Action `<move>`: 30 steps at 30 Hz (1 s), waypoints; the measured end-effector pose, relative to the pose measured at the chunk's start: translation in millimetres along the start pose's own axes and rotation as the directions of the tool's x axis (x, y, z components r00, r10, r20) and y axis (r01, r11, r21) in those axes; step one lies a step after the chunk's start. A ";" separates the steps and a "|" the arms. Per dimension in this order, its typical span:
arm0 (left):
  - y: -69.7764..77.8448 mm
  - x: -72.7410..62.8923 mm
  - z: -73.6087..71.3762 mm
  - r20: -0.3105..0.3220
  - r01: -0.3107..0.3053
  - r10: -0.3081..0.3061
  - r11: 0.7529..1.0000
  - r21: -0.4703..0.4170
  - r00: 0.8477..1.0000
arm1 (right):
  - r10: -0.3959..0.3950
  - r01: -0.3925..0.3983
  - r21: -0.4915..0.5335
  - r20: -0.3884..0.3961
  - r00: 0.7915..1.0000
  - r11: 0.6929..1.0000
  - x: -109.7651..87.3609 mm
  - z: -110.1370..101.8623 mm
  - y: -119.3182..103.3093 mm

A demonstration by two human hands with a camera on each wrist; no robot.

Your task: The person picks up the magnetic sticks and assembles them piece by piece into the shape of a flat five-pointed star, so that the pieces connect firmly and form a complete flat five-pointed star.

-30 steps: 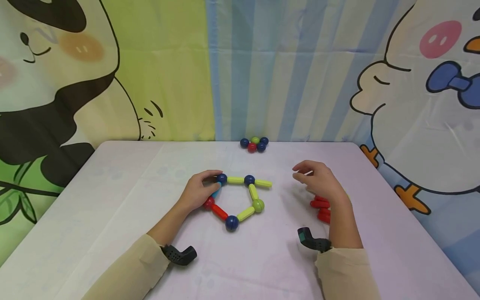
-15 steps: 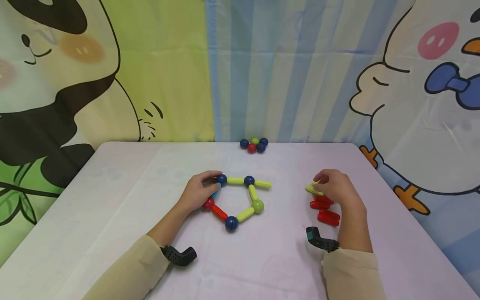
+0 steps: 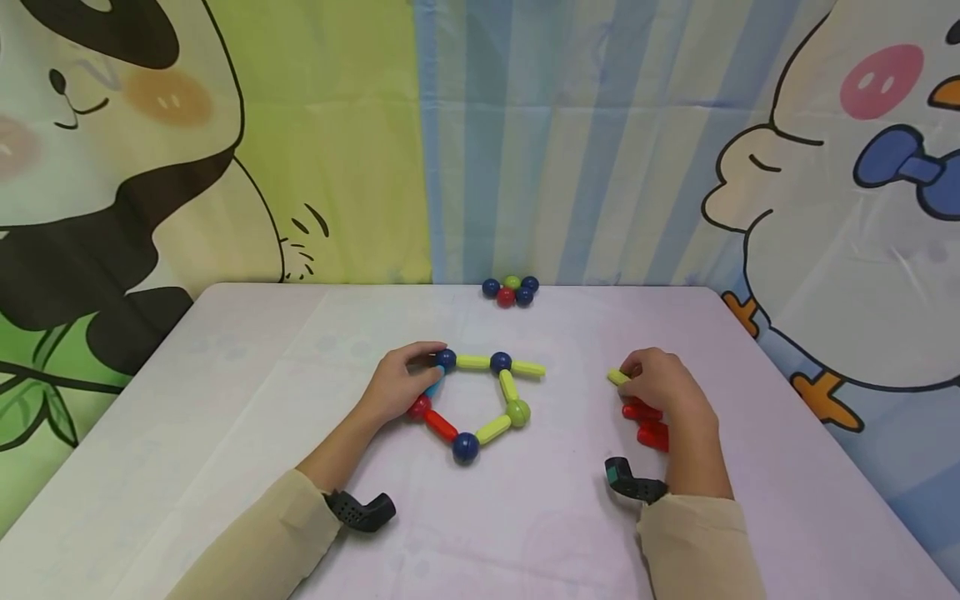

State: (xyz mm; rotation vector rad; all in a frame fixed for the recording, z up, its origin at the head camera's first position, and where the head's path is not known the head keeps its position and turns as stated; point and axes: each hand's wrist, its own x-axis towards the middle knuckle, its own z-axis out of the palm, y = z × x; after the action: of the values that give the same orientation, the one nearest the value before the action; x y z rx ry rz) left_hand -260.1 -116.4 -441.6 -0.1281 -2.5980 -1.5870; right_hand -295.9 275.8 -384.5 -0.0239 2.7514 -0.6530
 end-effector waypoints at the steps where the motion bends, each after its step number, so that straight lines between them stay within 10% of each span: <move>1: 0.1 -0.2 0.0 0.000 -0.003 0.003 1.000 -0.001 1.000 | 0.000 0.000 0.000 -0.001 1.000 1.000 0.1 0.0 -1.0; 15: -1.7 0.9 0.1 0.000 -0.011 0.011 1.000 -0.002 1.000 | -0.158 0.153 0.139 0.028 0.987 0.979 -1.8 -5.7 -13.9; 30: -1.8 0.4 0.6 -0.001 -0.005 0.005 1.000 0.001 1.000 | -0.285 0.232 0.454 0.051 0.957 0.860 5.6 5.7 -17.5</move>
State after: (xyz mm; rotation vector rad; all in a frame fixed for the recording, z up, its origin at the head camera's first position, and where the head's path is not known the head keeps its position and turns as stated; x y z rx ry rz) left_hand -260.8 -116.7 -443.4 -0.1330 -2.5956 -1.5837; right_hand -300.4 257.2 -383.3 -0.3249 2.4416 -1.2988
